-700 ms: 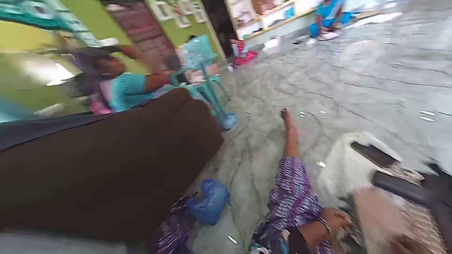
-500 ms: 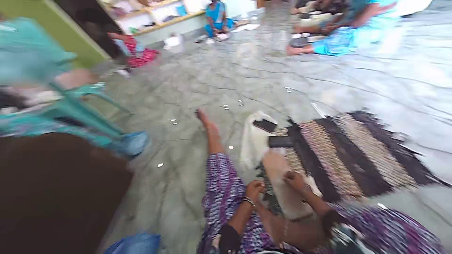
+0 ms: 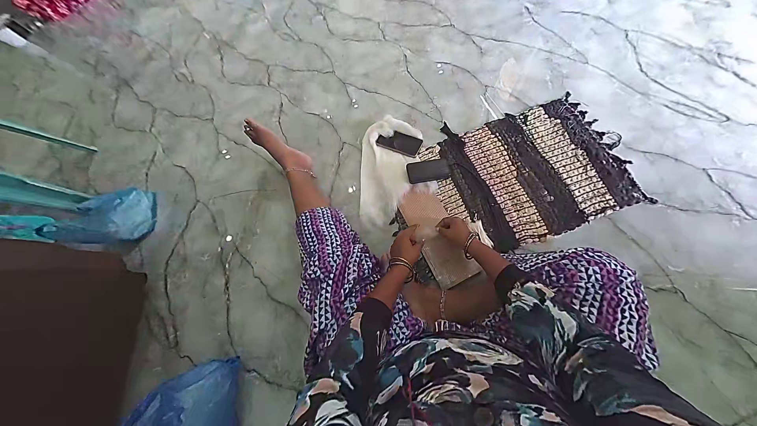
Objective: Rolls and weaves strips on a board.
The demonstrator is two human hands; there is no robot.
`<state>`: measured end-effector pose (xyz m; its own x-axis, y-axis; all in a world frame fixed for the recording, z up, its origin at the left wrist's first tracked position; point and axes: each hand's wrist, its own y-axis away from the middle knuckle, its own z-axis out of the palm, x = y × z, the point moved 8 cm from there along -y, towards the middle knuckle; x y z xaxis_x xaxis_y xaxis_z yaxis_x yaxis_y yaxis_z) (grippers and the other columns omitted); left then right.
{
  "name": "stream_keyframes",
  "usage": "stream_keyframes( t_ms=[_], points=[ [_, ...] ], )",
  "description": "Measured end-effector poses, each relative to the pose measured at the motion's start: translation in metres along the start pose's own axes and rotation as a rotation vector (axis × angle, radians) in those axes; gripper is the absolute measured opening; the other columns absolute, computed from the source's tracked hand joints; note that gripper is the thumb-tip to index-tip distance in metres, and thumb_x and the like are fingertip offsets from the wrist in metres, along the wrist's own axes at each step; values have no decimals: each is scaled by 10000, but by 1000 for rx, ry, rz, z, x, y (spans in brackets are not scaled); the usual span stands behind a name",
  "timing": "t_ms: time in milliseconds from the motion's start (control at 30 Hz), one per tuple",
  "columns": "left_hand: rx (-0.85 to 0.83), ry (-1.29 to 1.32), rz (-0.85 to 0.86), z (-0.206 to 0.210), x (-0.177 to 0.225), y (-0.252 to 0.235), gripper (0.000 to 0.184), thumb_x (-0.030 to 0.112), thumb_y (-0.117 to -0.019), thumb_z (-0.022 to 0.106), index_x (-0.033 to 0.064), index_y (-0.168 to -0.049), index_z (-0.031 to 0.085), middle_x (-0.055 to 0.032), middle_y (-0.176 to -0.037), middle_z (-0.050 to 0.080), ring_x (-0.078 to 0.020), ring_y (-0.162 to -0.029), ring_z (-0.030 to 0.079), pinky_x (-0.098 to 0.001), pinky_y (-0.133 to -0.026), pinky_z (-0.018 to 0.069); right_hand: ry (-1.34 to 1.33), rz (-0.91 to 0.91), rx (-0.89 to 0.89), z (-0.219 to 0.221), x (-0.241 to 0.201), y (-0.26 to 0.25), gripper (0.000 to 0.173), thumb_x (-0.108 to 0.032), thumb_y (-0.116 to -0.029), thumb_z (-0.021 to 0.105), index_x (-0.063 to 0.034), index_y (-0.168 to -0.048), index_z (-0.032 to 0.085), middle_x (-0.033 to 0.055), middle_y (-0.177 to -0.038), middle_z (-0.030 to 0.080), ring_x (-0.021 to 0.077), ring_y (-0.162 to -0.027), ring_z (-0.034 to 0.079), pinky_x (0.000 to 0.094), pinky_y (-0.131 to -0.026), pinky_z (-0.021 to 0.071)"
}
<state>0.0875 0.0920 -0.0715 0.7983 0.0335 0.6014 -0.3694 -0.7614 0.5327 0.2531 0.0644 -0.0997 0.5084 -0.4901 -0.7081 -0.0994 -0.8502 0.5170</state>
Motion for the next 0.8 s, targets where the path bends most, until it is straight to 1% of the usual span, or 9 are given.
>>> stream_keyframes(
  t_ms=[100,200,267,333,400,500,567,667,800],
  points=[
    [-28,-125,36,4,8,-16,520,220,-1030,626,137,-1530,508,-201,-1470,555,-343,-1322,579,-511,-1119,455,20,3,-13,1,0,0,277,-154,-1032,562,39,-1173,702,226,-1102,707,320,-1058,666,487,-989,483],
    [-80,-199,80,11,14,-27,362,218,-1048,582,60,-1367,640,-223,-1375,603,-357,-1282,597,-527,-1087,472,5,1,-29,2,-2,2,300,-145,-1017,595,42,-1241,666,220,-1125,705,308,-1073,664,472,-998,483],
    [-98,-209,76,14,14,-30,323,219,-1053,576,11,-1282,669,-229,-1315,624,-357,-1249,608,-526,-1068,476,-9,-38,-27,2,-5,1,416,-105,-962,651,35,-1349,595,213,-1141,698,300,-1057,660,458,-988,490],
    [-94,-191,62,15,11,-31,313,211,-1047,589,2,-1263,676,-222,-1309,628,-345,-1240,614,-513,-1071,478,52,-115,-30,4,-13,1,541,-65,-890,690,32,-1402,544,236,-1182,658,339,-1077,634,476,-989,486],
    [-81,-163,59,16,8,-31,306,206,-1042,595,0,-1252,681,-216,-1296,637,-335,-1230,620,-498,-1075,476,175,-162,-51,10,-22,4,519,-60,-878,688,16,-1378,574,277,-1256,598,394,-1131,609,510,-996,481],
    [-79,-154,68,17,7,-32,299,205,-1033,597,0,-1230,690,-210,-1274,644,-324,-1214,626,-491,-1064,483,323,-127,-73,19,-22,3,297,-86,-975,585,2,-1245,672,259,-1261,605,395,-1178,609,532,-1013,483],
    [-89,-161,74,16,8,-31,299,200,-1032,597,-5,-1229,689,-214,-1277,641,-327,-1217,624,-499,-1061,485,367,-85,-44,17,-19,1,274,-94,-1012,526,10,-1208,686,252,-1249,619,393,-1186,613,536,-1022,479],
    [-82,-166,81,16,8,-28,299,196,-1034,595,-5,-1238,680,-220,-1261,640,-341,-1192,633,-514,-1042,493,332,-51,3,6,-13,-1,278,-122,-1010,566,15,-1226,676,258,-1260,618,391,-1194,611,528,-1041,470],
    [-55,-112,92,17,7,-21,486,259,-1022,632,39,-1446,547,-223,-1375,603,-356,-1230,629,-524,-1054,500,301,-34,33,2,-11,-2,355,-137,-977,641,-3,-1306,635,263,-1317,592,397,-1207,610,528,-1042,482]
  ],
)
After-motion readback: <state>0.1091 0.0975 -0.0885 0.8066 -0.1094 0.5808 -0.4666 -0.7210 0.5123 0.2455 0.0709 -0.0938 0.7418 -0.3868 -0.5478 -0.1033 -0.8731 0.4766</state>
